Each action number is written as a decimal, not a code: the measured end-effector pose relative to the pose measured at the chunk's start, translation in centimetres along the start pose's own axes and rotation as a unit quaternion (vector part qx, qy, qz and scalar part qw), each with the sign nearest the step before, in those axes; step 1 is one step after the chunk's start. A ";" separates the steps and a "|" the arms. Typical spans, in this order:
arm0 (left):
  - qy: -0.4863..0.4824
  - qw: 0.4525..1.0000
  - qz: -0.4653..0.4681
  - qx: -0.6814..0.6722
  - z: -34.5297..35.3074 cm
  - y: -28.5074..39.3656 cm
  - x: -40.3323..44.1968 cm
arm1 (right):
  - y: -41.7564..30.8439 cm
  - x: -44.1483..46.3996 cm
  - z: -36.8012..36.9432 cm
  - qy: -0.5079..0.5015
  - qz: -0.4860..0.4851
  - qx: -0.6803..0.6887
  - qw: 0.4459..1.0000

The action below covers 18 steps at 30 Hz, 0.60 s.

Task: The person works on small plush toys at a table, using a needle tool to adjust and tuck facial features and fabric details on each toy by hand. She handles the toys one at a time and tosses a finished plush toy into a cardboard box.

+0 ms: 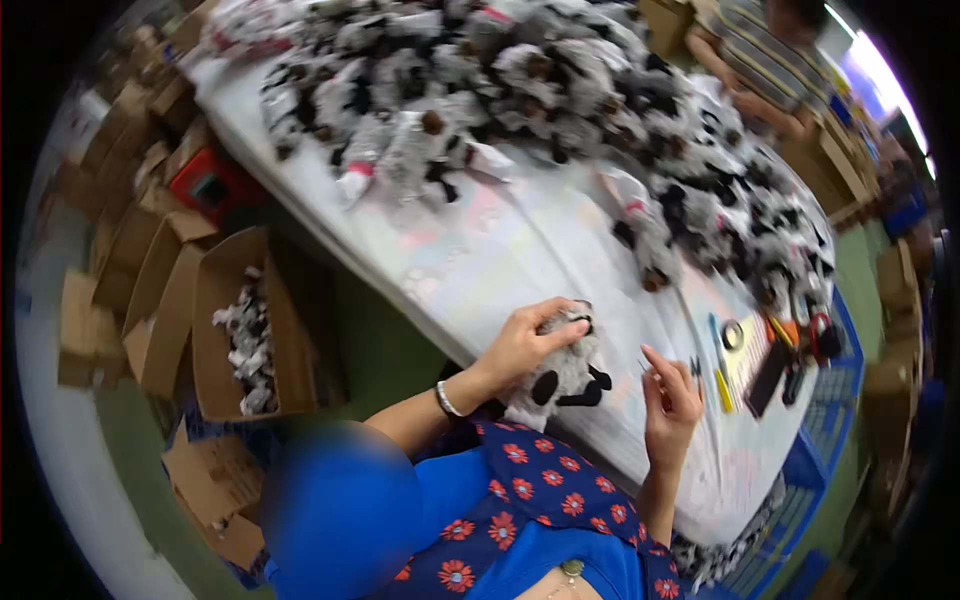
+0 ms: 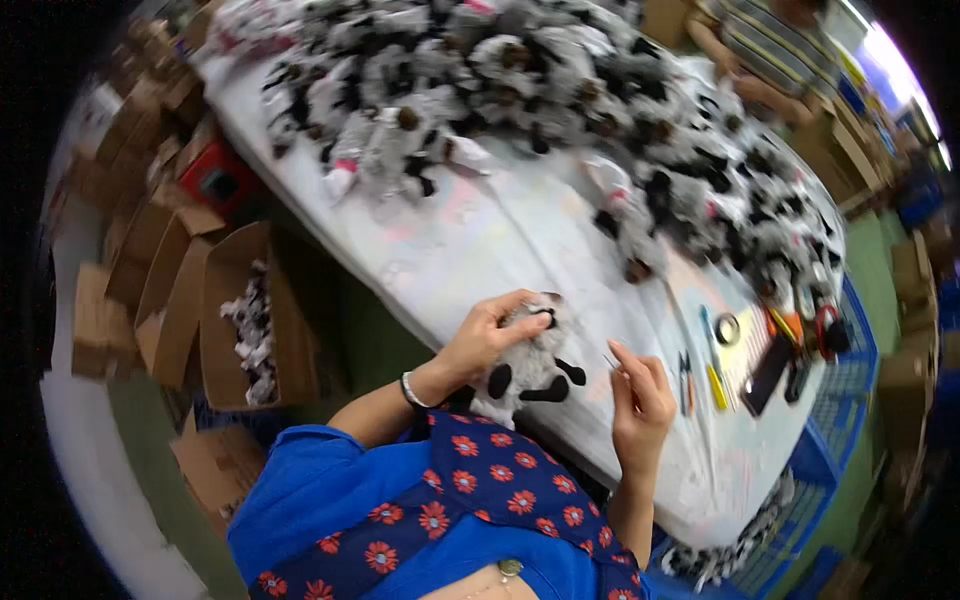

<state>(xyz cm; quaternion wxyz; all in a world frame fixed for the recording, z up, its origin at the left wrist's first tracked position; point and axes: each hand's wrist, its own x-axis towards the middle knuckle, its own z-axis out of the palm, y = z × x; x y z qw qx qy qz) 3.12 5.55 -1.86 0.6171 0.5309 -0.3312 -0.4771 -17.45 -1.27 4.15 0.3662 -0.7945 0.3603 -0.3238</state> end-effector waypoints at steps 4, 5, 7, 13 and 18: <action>0.133 0.988 0.042 -0.060 -4.0 0.6 -1.2 | 1.6 -0.3 1.1 -0.067 0.055 0.068 0.994; 0.183 0.977 0.045 -0.102 -5.7 0.0 -1.3 | 2.0 -0.4 1.3 -0.079 0.069 0.067 0.992; 0.286 0.936 0.026 -0.206 -10.1 -0.8 -3.2 | 2.4 0.2 2.2 -0.119 0.069 0.064 0.988; 0.471 0.782 0.112 -0.393 -24.6 -2.8 -14.3 | 2.1 1.8 3.5 -0.157 0.114 0.090 0.977; 0.623 0.679 0.245 -0.300 -33.1 -8.0 -22.9 | 2.0 2.1 4.7 -0.184 0.104 0.091 0.973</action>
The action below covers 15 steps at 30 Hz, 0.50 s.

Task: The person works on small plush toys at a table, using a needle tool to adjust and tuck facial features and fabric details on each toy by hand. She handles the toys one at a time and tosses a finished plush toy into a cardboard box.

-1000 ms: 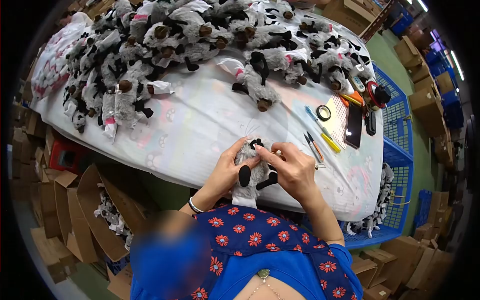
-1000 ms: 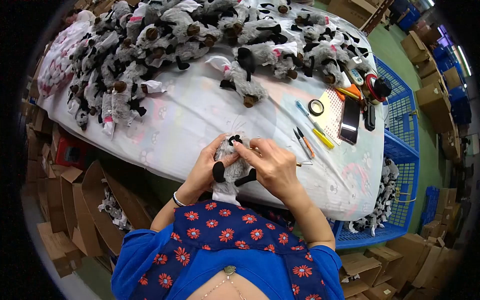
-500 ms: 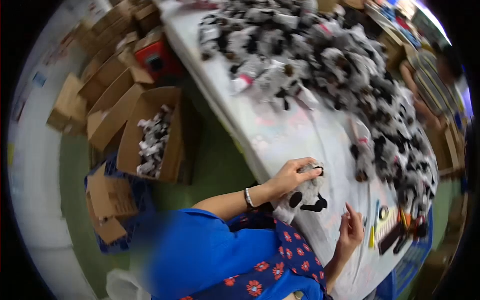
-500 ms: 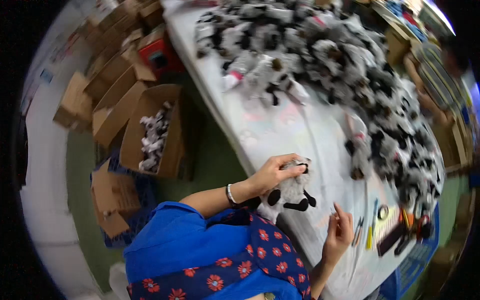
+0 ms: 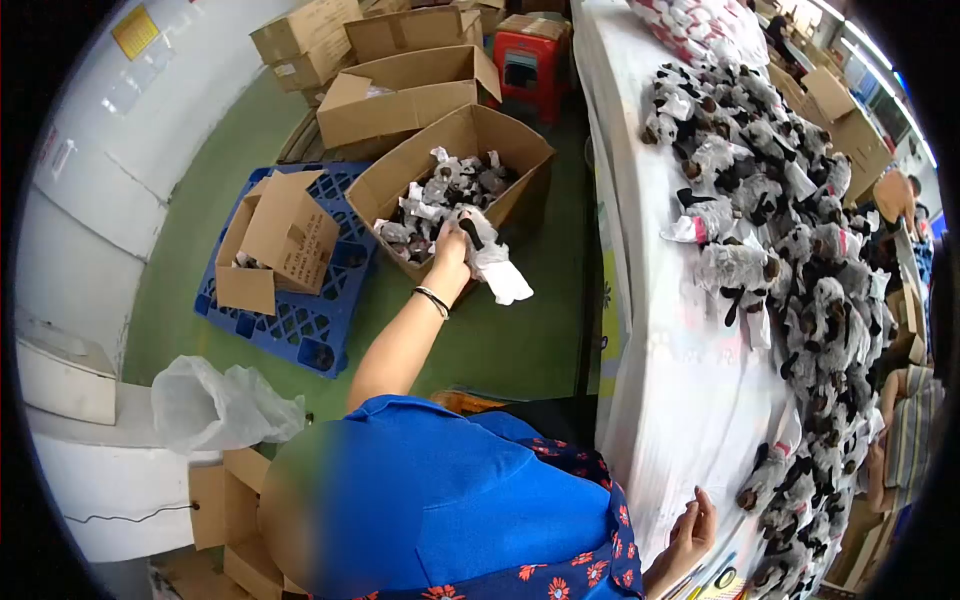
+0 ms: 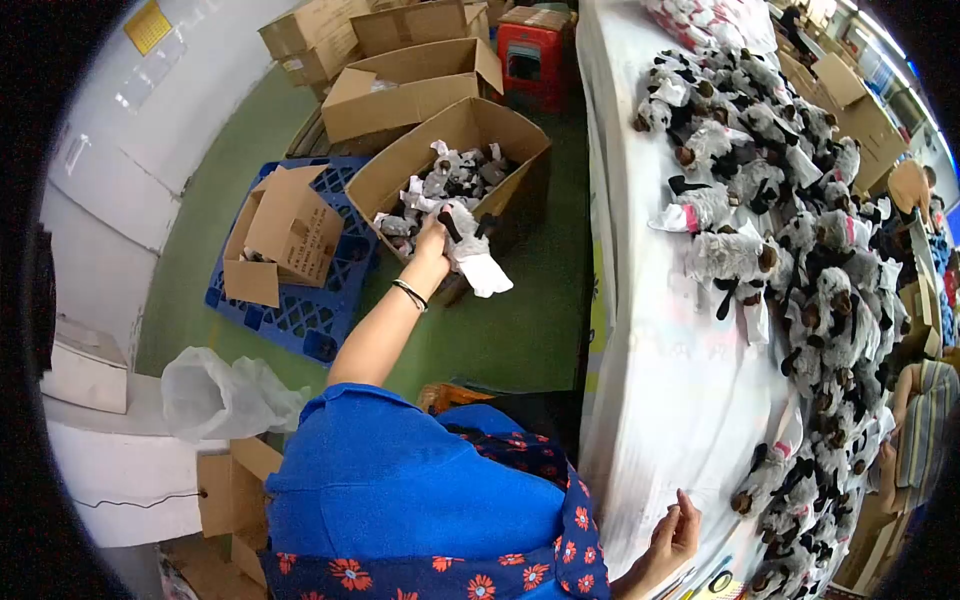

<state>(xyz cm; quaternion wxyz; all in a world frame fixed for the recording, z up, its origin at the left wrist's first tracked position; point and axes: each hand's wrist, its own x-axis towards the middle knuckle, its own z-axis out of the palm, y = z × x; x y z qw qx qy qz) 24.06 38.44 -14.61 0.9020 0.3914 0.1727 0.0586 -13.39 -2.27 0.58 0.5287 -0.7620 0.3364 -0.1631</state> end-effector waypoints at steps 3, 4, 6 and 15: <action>0.050 0.992 0.104 -0.046 -4.4 3.3 0.9 | 1.9 0.4 0.3 -0.044 -0.036 0.028 0.998; 0.067 0.986 0.140 -0.060 -5.9 4.6 1.1 | 2.2 0.5 0.5 -0.058 -0.038 0.031 0.997; 0.095 0.969 0.207 -0.092 -9.9 8.7 2.2 | 2.6 0.8 0.4 -0.080 -0.007 0.024 0.996; 0.159 0.898 0.395 -0.109 -14.9 29.0 0.6 | 4.5 2.2 1.4 -0.150 0.024 0.029 0.988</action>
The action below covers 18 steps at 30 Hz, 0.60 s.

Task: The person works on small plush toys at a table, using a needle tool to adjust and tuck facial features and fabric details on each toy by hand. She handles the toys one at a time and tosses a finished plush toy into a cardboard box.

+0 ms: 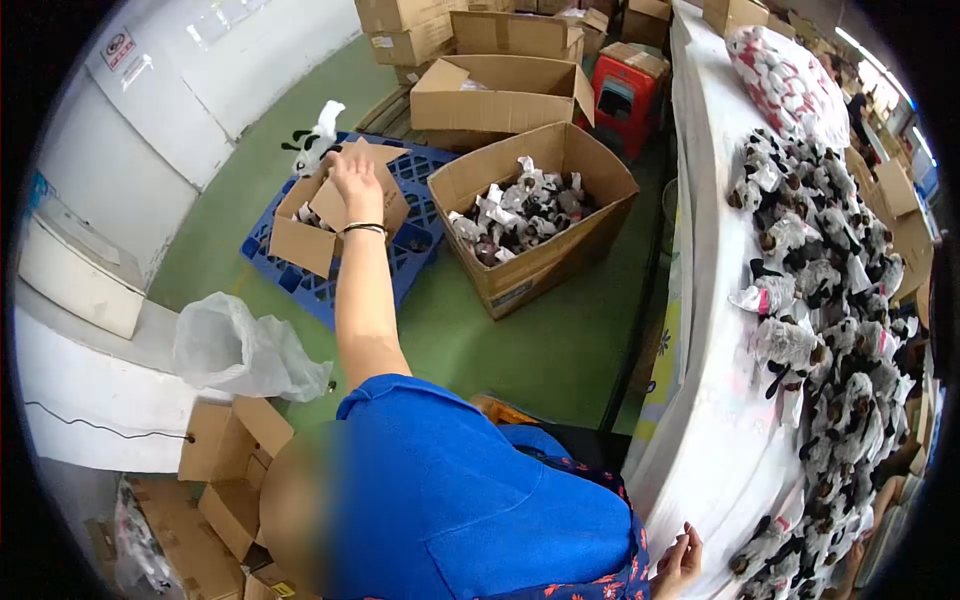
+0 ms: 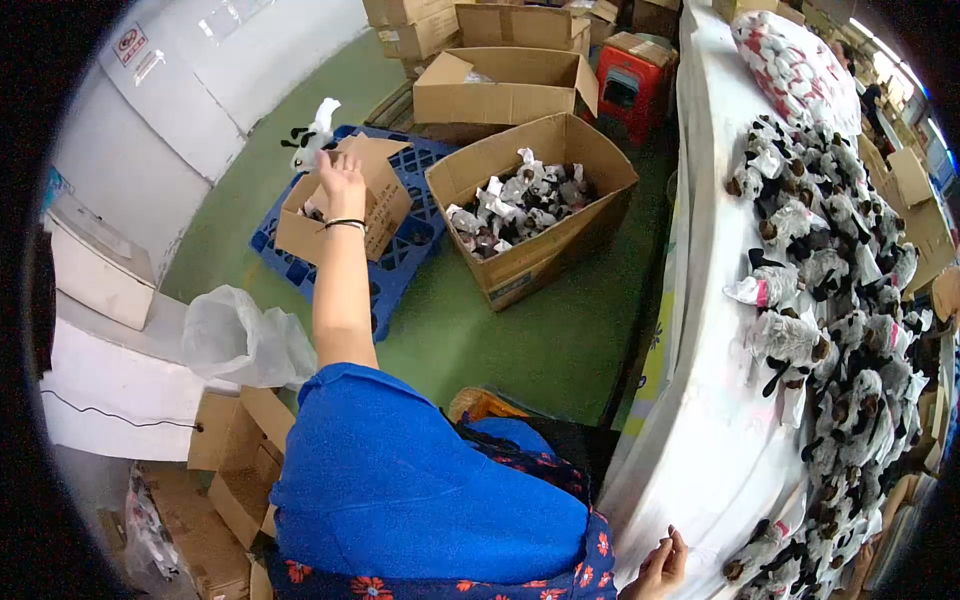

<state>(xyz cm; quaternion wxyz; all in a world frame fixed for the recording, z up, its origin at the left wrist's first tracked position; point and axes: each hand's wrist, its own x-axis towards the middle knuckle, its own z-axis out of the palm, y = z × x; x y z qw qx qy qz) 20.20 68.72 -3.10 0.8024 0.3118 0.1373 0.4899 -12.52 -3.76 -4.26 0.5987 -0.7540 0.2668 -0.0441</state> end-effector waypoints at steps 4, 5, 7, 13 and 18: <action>-0.045 0.980 -0.194 -0.022 1.4 -9.0 -5.8 | 0.7 0.0 0.8 0.002 -0.009 -0.011 1.000; -0.072 0.970 -0.233 0.009 2.4 -11.6 -8.8 | 1.2 0.2 0.8 0.004 -0.024 -0.025 0.999; -0.096 0.953 -0.287 0.017 5.0 -15.5 -16.2 | 2.3 -0.1 0.4 0.015 -0.049 -0.056 0.997; -0.502 0.710 -0.464 0.170 16.4 -19.0 -37.5 | -1.8 -5.0 2.2 0.137 0.023 -0.081 0.987; -0.751 0.510 -0.395 0.142 23.6 -18.5 -53.1 | -1.6 -7.8 2.9 0.229 0.022 0.023 0.973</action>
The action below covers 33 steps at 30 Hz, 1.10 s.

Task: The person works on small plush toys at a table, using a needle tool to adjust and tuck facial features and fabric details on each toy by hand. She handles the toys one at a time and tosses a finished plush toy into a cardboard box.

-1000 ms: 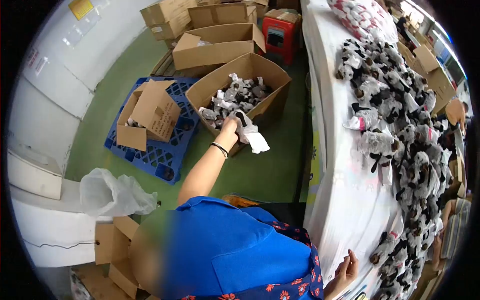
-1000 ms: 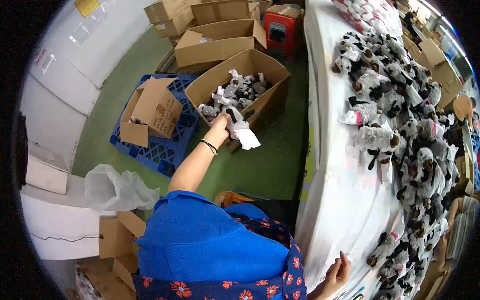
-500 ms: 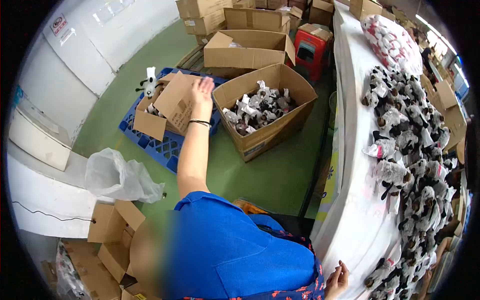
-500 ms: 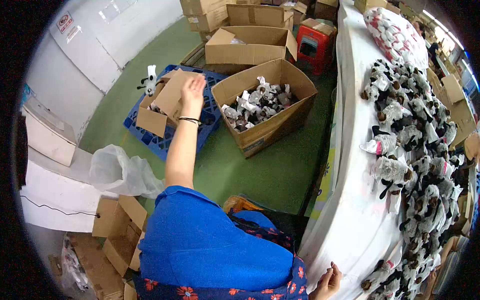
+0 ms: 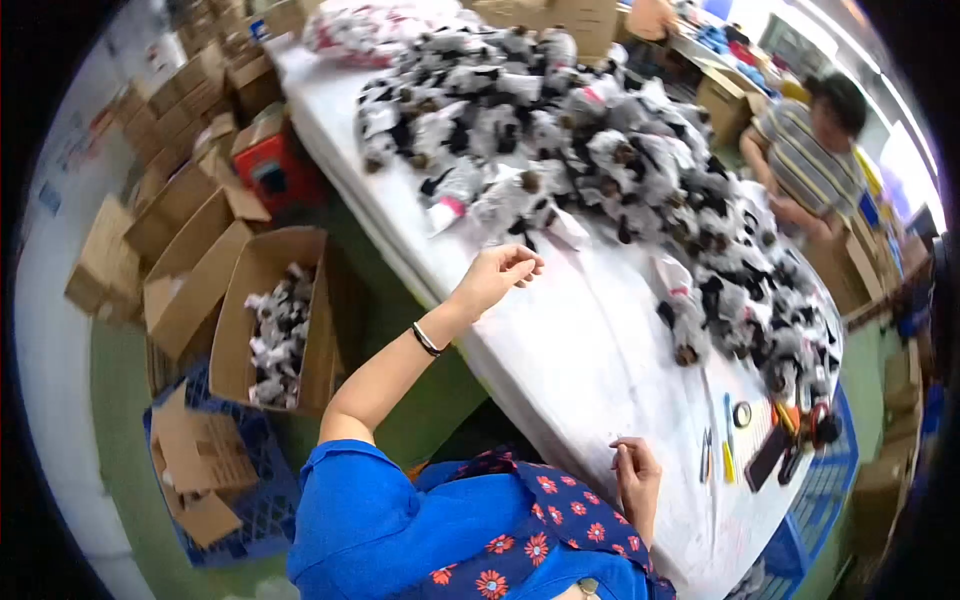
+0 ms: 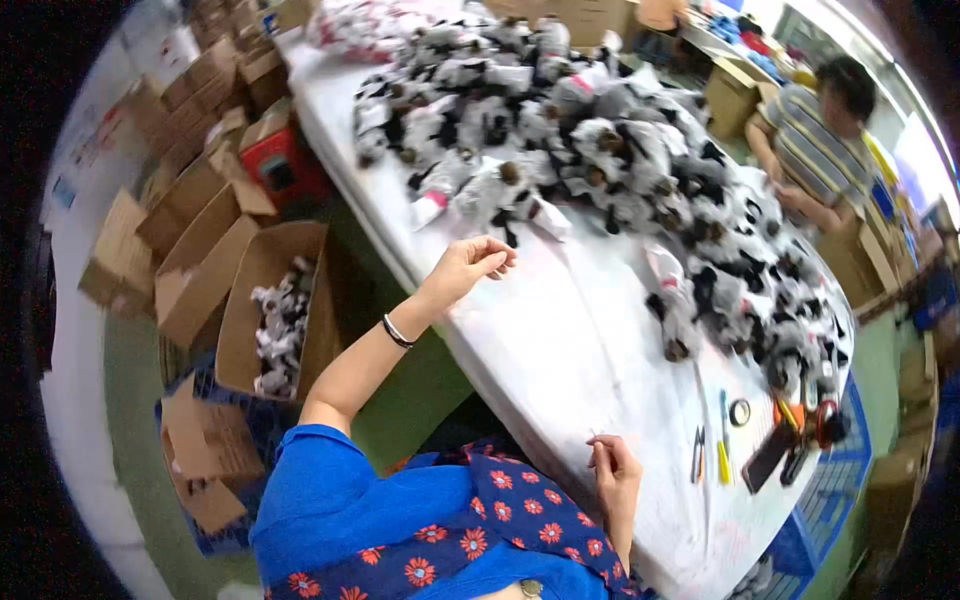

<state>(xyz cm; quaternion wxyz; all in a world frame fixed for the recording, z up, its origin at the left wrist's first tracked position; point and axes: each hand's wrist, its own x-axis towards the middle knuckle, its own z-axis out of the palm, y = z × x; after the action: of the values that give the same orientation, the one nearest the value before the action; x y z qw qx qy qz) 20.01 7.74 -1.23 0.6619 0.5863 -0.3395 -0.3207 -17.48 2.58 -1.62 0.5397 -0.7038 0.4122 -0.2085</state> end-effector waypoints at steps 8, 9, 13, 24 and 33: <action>-0.182 0.893 0.301 0.280 16.6 -1.3 13.0 | 1.8 -2.2 -1.2 0.063 0.013 -0.030 0.998; -0.202 0.873 0.342 0.283 18.7 -1.6 13.6 | 1.8 -2.1 -1.5 0.069 0.010 -0.035 0.997; -0.224 0.779 0.440 0.387 24.0 -4.7 13.1 | 1.0 -2.1 -2.5 0.094 0.010 -0.015 0.995; -0.362 0.915 -0.177 0.009 22.8 0.6 -2.7 | -1.6 0.9 -6.3 0.261 -0.023 0.185 0.947; -0.242 0.957 0.087 0.135 20.9 -0.8 -7.3 | -0.9 1.8 -3.5 0.227 -0.060 0.071 0.969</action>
<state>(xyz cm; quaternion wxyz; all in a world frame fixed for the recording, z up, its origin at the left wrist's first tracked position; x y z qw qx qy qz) -1.41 2.00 -0.90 0.4999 0.5437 -0.5790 -0.3454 -18.72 -0.89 0.07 0.4669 -0.6213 0.4651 -0.4239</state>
